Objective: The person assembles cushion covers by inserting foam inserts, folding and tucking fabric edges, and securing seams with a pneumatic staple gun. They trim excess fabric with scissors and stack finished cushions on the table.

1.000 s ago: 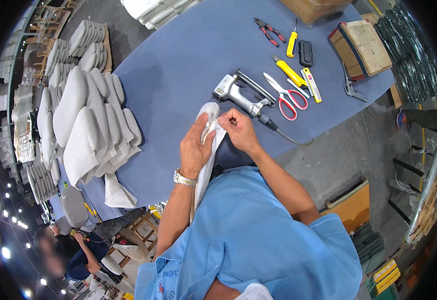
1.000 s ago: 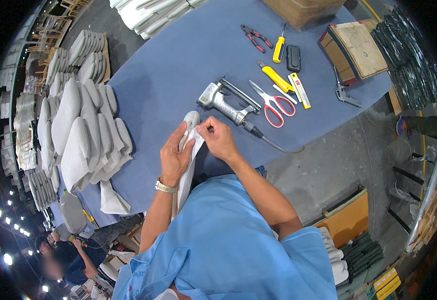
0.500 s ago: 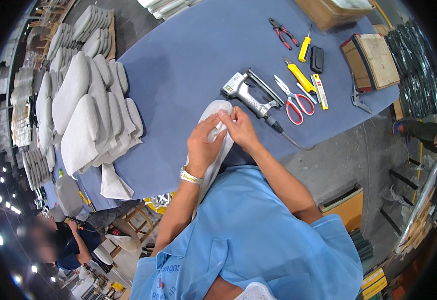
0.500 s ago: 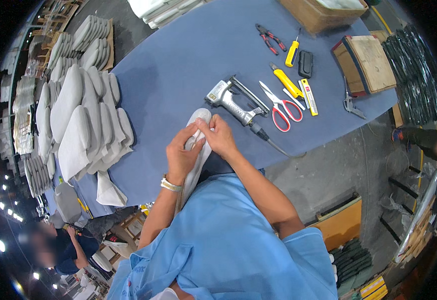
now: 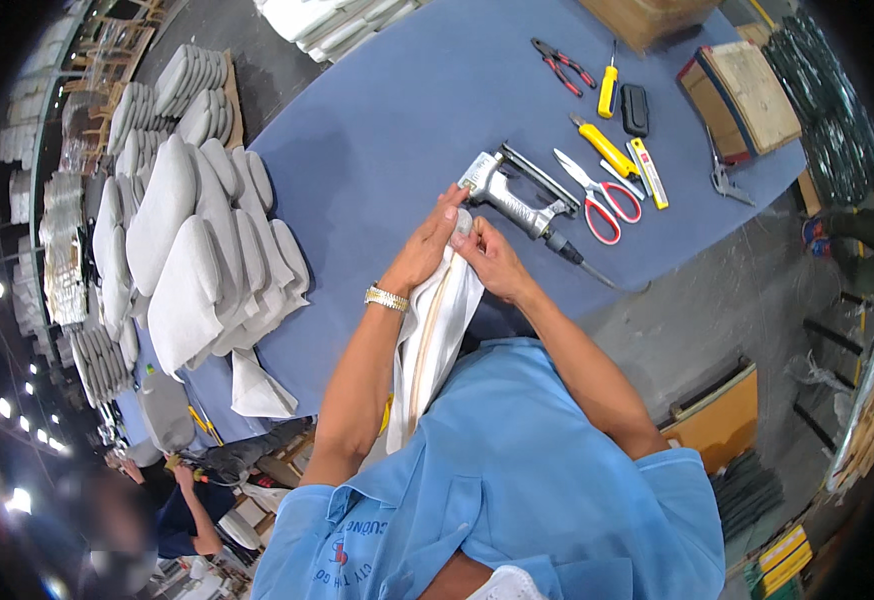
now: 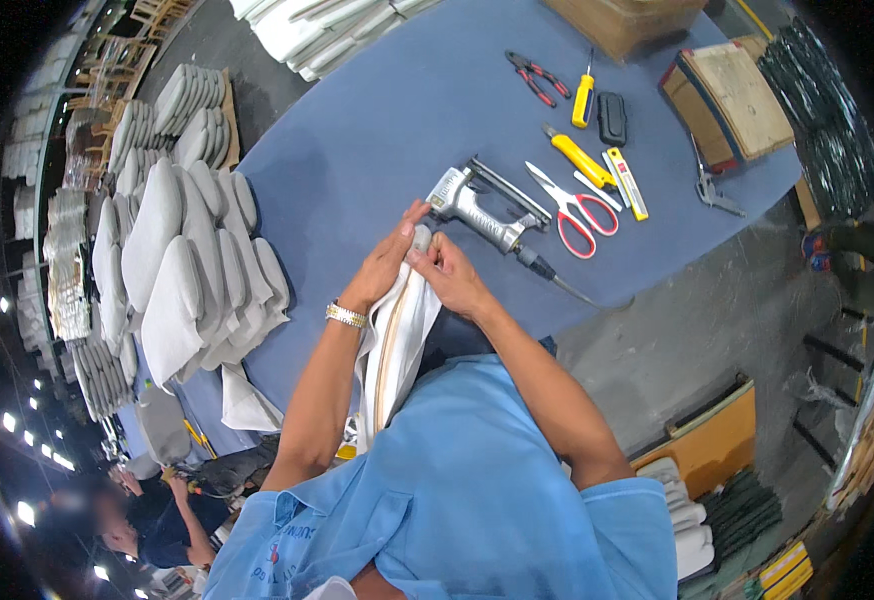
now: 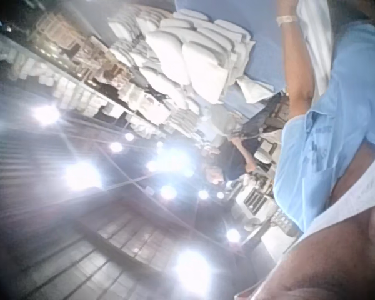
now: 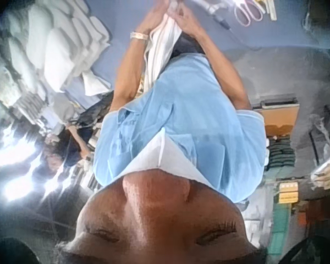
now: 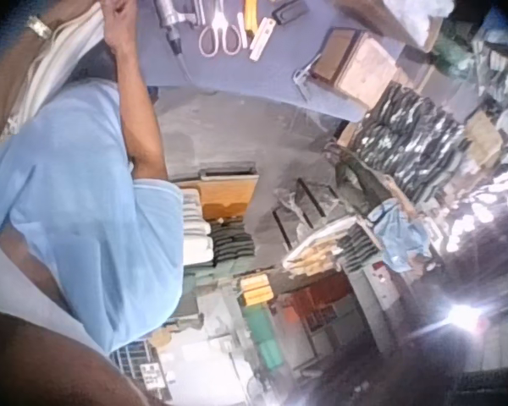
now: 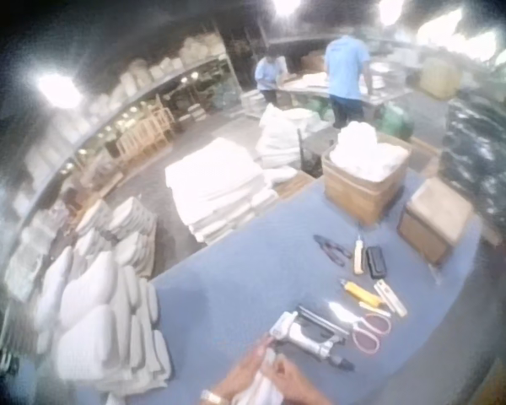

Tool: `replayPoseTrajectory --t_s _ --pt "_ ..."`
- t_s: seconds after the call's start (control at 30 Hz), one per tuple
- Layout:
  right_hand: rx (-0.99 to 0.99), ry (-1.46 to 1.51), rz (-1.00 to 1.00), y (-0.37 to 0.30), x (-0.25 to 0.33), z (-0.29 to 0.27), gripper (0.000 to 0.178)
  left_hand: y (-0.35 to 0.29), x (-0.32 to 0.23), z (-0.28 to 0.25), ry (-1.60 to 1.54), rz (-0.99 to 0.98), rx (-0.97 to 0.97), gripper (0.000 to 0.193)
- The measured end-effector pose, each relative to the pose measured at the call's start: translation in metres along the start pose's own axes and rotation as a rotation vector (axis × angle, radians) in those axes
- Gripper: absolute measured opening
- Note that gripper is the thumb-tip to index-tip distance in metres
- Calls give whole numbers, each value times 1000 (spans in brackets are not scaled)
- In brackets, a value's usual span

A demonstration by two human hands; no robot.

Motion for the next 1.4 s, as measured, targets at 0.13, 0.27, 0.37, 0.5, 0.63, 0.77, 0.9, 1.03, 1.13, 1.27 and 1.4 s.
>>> replayPoseTrajectory --t_s 0.13,0.27,0.37,0.5,0.63,0.77,0.9,1.03,1.13,1.27,1.4 --pt "52 91 17 -3 -9 -2 36 -9 3 5 60 40 15 60" --pt "101 188 60 -5 -9 -2 34 -24 -5 6 141 56 -1 62" --pt "133 188 32 -6 -1 -4 31 -31 -9 10 238 67 -21 65" --pt "225 67 87 -1 -6 -18 31 -35 -13 13 355 58 -24 73" --pt "344 28 192 8 12 -16 32 -40 -14 14 490 91 -82 77" --pt "304 -153 199 13 21 -21 44 -45 -33 15 692 -65 -123 75" --pt "-13 -349 -2 20 42 -46 34 -50 -34 19 830 -27 -261 72" --pt "-253 -1131 -173 22 41 -80 53 -48 -42 17 838 -20 -306 70" --pt "-138 -1211 -148 37 25 -75 71 -46 -40 17 853 21 -357 67" --pt "-137 -1092 -56 48 49 -82 71 -48 -42 15 869 -48 -347 65" --pt "-212 -692 10 8 98 -74 60 -51 -46 14 842 -66 -381 66"
Point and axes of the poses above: each hand's wrist, its own y-axis towards the middle knuckle, its own z-axis out of the palm, x = y × z, the point moved 6 cm from there along y, towards the middle knuckle, and after that the axes turned 8 degrees about y, right-handed, at the moved point
